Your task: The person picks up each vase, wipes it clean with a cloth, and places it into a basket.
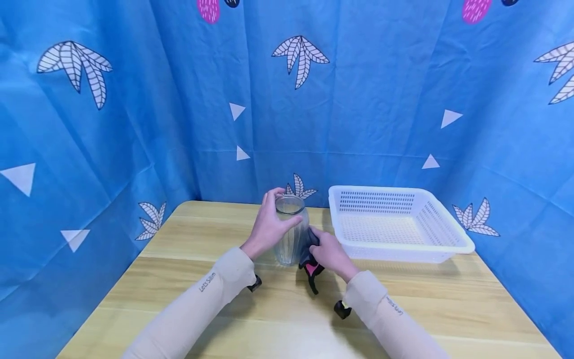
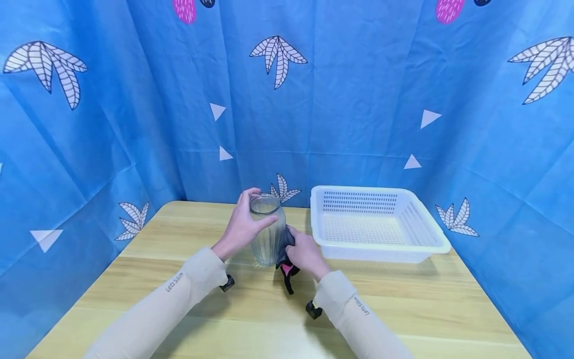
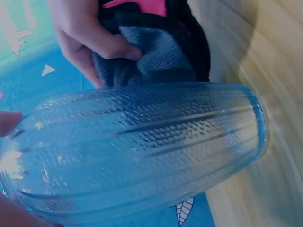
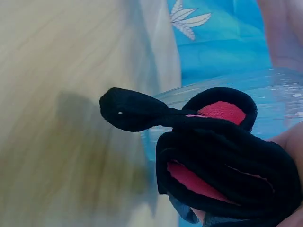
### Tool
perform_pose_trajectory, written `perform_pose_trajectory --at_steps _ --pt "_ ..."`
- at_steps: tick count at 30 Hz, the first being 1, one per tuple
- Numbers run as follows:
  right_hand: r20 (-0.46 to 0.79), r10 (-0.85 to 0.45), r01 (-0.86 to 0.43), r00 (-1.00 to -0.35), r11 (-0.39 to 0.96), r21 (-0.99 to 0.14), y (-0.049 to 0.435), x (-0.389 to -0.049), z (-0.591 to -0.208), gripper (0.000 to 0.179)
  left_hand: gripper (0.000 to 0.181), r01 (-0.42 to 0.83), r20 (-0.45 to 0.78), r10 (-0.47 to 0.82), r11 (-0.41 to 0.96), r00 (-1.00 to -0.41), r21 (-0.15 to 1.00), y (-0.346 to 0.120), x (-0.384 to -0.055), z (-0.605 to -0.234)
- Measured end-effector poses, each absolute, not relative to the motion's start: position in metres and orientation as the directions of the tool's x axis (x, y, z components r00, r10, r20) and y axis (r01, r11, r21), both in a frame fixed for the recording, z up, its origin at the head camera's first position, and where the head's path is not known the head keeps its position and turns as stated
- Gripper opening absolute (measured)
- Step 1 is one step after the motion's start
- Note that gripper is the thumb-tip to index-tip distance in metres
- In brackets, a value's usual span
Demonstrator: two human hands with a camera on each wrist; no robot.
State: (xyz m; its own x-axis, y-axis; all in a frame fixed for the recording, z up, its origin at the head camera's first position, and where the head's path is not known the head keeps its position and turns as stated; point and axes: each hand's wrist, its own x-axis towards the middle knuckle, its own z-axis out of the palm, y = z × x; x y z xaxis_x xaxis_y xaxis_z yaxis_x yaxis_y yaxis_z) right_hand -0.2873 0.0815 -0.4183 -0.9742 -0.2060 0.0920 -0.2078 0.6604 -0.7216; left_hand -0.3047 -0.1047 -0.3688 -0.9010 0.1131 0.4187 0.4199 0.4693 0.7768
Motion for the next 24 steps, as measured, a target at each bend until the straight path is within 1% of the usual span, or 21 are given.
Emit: perform_pose_trajectory --at_steps 4,9,16,19,24 --pt "0.148 -0.188 -0.235 -0.971 0.635 -0.736 0.085 -0.283 -0.403 0.064 0.079 0.398 0.394 0.113 0.469 -0.912 0.788 -0.101 -0.302 -0.368" --pt "0.207 -0.142 -0.25 -0.968 0.622 -0.742 0.086 -0.276 -0.381 0.066 0.079 0.412 0.408 0.112 0.447 -0.906 0.794 -0.098 -0.302 -0.369" --pt "0.315 -0.131 -0.319 -0.94 0.663 -0.677 0.087 -0.269 -0.365 0.068 0.078 0.454 0.45 0.108 0.39 -0.886 0.801 -0.098 -0.305 -0.377" --pt "0.285 -0.152 -0.311 -0.946 0.669 -0.676 0.088 -0.268 -0.366 0.07 0.078 0.466 0.46 0.113 0.381 -0.881 0.799 -0.096 -0.307 -0.378" --pt "0.155 -0.219 -0.264 -0.963 0.677 -0.687 0.089 -0.272 -0.376 0.077 0.082 0.456 0.455 0.097 0.379 -0.885 0.805 -0.095 -0.308 -0.379"
